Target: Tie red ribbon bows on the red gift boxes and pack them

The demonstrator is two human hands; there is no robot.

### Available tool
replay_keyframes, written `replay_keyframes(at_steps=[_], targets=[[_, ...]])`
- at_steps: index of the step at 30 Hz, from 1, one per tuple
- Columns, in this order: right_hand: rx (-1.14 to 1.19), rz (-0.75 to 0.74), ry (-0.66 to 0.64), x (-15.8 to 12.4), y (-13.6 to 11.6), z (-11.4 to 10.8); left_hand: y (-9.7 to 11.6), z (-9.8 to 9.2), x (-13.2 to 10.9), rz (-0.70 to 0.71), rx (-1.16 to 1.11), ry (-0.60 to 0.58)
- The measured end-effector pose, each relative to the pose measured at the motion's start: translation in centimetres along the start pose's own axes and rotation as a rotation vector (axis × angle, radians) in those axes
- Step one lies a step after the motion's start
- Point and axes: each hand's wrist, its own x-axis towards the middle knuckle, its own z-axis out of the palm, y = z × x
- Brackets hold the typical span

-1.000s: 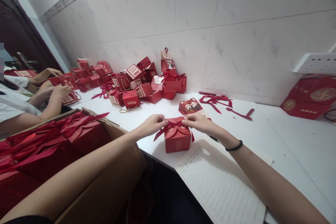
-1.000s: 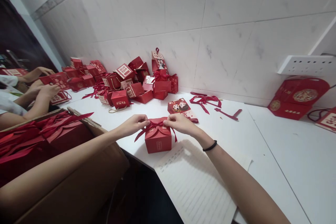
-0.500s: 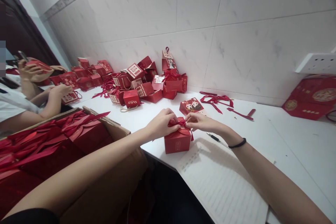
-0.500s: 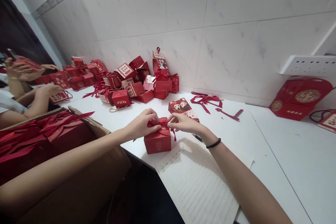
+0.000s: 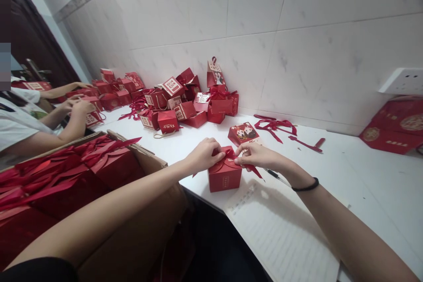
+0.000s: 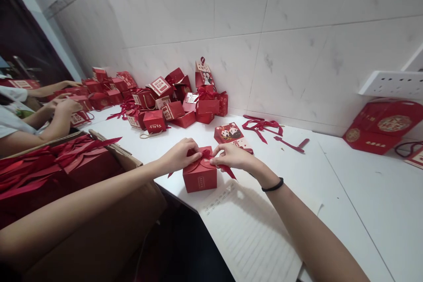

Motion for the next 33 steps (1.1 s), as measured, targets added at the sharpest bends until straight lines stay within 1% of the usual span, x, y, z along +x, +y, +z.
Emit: replay_keyframes(at_steps=[3, 6, 9, 12, 14, 16, 18, 20, 22, 25, 27, 31, 33], targets=[[-0.006, 0.004, 0.016, 0.2, 0.2, 0.4, 0.0, 0.0, -0.1, 0.027, -0.006, 0.020], [-0.025, -0.030, -0.001, 0.3, 0.3, 0.6, 0.0, 0.1, 0.0, 0.054, 0.029, 0.008], [-0.069, -0.053, -0.010, 0.0, 0.1, 0.6, -0.1, 0.1, 0.1, 0.029, 0.024, 0.011], [-0.078, -0.039, 0.001, -0.2, -0.2, 0.3, -0.2, 0.0, 0.0, -0.015, -0.023, 0.029], [-0.048, -0.021, 0.023, -0.3, -0.3, 0.1, -0.1, -0.2, -0.1, 0.000, -0.069, 0.042], [-0.006, 0.001, 0.082, -0.2, -0.4, 0.0, 0.0, -0.4, -0.2, 0.072, -0.111, 0.026], [0.049, 0.006, 0.180, -0.1, -0.6, 0.0, 0.1, -0.5, -0.4, 0.168, -0.135, -0.017], [0.107, -0.031, 0.282, 0.0, -0.9, 0.1, 0.2, -0.5, -0.5, 0.226, -0.126, -0.057], [0.129, -0.109, 0.350, -0.1, -1.2, 0.5, 0.3, -0.5, -0.5, 0.240, -0.084, -0.077], [0.083, -0.242, 0.374, -0.6, -1.7, 1.0, 0.3, -0.4, -0.4, 0.228, -0.034, -0.087], [0.047, -0.314, 0.352, -0.9, -1.9, 1.4, 0.4, -0.3, -0.4, 0.171, -0.059, -0.072], [-0.013, -0.378, 0.307, -1.6, -2.4, 1.9, 0.5, -0.2, -0.4, -0.019, -0.155, -0.044], [-0.047, -0.384, 0.268, -2.0, -2.6, 2.1, 0.5, -0.3, -0.5, -0.044, -0.150, -0.032]])
